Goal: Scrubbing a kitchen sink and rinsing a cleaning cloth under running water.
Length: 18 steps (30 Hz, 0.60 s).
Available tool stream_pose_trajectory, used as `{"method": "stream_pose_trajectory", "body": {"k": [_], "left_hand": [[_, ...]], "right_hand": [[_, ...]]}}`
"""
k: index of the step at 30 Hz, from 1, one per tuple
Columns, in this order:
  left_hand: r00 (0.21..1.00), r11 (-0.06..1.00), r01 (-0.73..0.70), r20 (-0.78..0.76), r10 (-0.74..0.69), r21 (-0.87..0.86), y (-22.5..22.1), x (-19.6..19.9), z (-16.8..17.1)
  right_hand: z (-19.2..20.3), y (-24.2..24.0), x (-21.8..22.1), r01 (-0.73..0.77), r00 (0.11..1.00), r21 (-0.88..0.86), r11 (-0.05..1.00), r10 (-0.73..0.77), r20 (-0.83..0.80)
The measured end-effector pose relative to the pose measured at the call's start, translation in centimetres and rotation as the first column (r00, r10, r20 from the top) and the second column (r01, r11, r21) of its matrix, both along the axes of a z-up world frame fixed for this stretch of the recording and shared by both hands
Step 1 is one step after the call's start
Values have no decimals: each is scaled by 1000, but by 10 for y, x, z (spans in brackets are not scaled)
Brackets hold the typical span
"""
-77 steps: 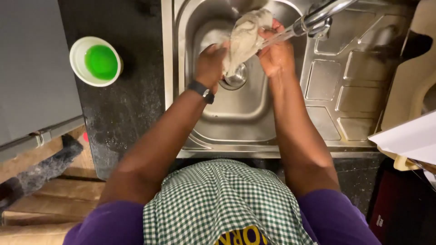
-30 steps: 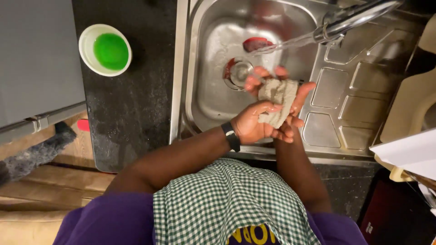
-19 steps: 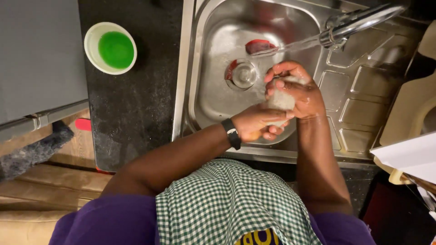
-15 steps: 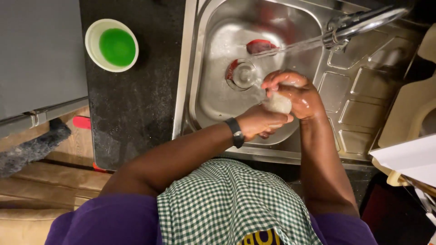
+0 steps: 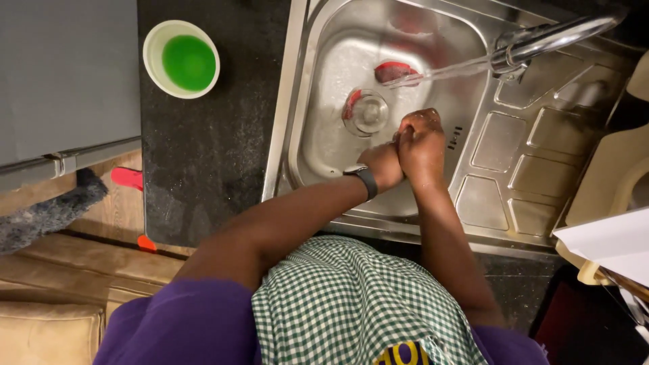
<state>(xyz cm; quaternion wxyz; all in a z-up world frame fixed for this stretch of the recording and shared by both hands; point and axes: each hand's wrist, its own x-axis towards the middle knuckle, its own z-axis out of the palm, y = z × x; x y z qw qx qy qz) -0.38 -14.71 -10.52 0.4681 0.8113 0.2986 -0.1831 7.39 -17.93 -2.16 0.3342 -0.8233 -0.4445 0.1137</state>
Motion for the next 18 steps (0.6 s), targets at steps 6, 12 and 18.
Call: {"method": "stream_pose_trajectory", "body": {"k": [6, 12, 18], "left_hand": [[985, 977, 167, 15, -171, 131, 21, -17, 25], [979, 885, -60, 145, 142, -461, 28, -43, 101], [960, -71, 28, 7, 281, -997, 20, -54, 153]], "right_hand": [[9, -1, -8, 154, 961, 83, 985, -130, -244], [46, -20, 8, 201, 109, 249, 947, 231, -967], [41, -17, 5, 423, -211, 540, 727, 659, -722]]}}
